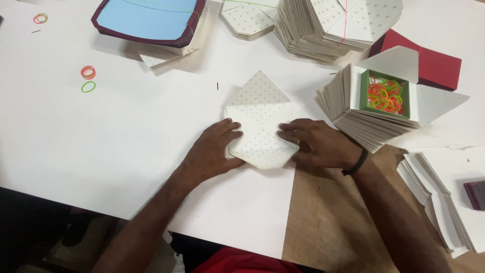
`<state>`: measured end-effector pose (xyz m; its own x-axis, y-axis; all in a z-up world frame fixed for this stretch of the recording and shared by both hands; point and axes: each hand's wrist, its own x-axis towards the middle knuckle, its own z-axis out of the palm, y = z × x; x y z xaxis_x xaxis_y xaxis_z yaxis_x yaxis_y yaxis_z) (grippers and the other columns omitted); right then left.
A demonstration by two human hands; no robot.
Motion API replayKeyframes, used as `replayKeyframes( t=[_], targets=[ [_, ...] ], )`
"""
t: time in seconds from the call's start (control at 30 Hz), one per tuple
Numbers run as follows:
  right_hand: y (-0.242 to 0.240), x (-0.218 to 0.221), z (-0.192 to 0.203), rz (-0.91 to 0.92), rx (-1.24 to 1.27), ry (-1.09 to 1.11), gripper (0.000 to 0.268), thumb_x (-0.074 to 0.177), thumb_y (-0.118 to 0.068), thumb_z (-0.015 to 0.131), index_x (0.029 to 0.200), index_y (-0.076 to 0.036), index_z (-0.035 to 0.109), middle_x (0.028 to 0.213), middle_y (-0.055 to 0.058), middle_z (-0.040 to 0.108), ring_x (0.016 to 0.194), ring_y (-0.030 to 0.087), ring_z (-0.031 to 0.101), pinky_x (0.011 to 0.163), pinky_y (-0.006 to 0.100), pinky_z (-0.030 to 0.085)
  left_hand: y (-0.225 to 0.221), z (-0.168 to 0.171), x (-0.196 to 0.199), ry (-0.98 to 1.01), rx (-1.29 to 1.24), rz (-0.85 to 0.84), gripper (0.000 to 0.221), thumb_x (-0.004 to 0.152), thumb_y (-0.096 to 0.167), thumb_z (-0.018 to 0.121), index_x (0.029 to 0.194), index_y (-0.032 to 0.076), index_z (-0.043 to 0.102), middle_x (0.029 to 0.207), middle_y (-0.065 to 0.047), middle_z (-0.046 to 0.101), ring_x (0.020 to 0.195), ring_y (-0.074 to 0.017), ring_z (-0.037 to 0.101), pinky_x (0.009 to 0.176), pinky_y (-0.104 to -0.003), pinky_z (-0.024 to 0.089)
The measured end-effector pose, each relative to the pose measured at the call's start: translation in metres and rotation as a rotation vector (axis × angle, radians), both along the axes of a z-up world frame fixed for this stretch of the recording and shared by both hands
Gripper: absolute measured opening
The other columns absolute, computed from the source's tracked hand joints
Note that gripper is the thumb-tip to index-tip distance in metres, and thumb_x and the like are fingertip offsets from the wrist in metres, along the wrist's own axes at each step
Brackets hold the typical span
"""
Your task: Folding and stacking white envelopes at a workstation.
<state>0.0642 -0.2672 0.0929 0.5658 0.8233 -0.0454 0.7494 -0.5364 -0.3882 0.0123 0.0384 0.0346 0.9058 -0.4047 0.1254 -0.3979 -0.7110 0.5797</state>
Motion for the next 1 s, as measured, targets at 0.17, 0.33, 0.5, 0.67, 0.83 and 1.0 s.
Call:
replayKeyframes(
  t=[0.17,0.33,0.5,0.67,0.83,1.0],
  targets=[
    [0.006,0.002,-0.037,-0.394,0.079,0.169,0.046,0.092,-0.042,0.076,0.123,-0.007,0.073,0.120,0.011,0.071,0.111,0.024,0.063,0.087,0.036,0.055,-0.004,-0.017,0.007,0.046,-0.143,0.108,0.044,0.087,0.039,0.082,0.115,0.007,0.074,0.140,-0.007,0.064,0.142,-0.0255,0.049,0.116,-0.043,0.041],
    [0.023,-0.005,-0.045,-0.647,0.247,0.178,0.045,0.079,-0.038,0.086,0.104,-0.004,0.069,0.099,0.009,0.065,0.076,0.019,0.056,0.065,0.033,0.052,-0.012,-0.011,0.011,0.021,-0.154,0.166,0.040,0.085,0.032,0.081,0.113,0.005,0.072,0.129,-0.006,0.067,0.130,-0.0264,0.055,0.107,-0.043,0.043],
    [0.025,-0.003,-0.048,-0.717,0.310,0.218,0.039,0.076,-0.033,0.090,0.095,-0.006,0.069,0.088,0.011,0.064,0.075,0.019,0.055,0.063,0.034,0.050,-0.019,0.010,0.009,-0.036,-0.017,0.037,0.053,0.086,0.025,0.077,0.136,0.017,0.063,0.135,-0.005,0.058,0.130,-0.0255,0.047,0.103,-0.049,0.036],
    [0.053,0.013,-0.036,-0.789,0.131,0.115,0.038,0.074,-0.035,0.092,0.077,-0.006,0.068,0.073,0.006,0.064,0.062,0.018,0.057,0.056,0.035,0.047,-0.028,0.002,0.027,-0.051,0.321,-0.160,0.053,0.091,0.021,0.071,0.142,0.027,0.058,0.146,-0.001,0.051,0.132,-0.0236,0.044,0.104,-0.052,0.034],
    [0.024,-0.002,-0.047,-0.775,0.246,0.102,0.037,0.080,-0.034,0.088,0.074,-0.007,0.064,0.061,0.004,0.061,0.053,0.016,0.055,0.050,0.034,0.045,-0.023,0.015,0.031,0.092,0.337,-0.221,0.056,0.095,0.027,0.066,0.149,0.026,0.050,0.149,0.002,0.047,0.132,-0.0221,0.044,0.100,-0.051,0.036],
    [-0.002,-0.010,-0.053,-0.763,0.273,0.274,0.042,0.079,-0.031,0.089,0.070,-0.003,0.059,0.060,0.009,0.062,0.056,0.017,0.054,0.049,0.034,0.043,-0.025,0.020,0.041,0.086,0.414,-0.282,0.063,0.093,0.032,0.066,0.152,0.024,0.044,0.150,-0.001,0.042,0.132,-0.0264,0.040,0.099,-0.057,0.034]
  ],
)
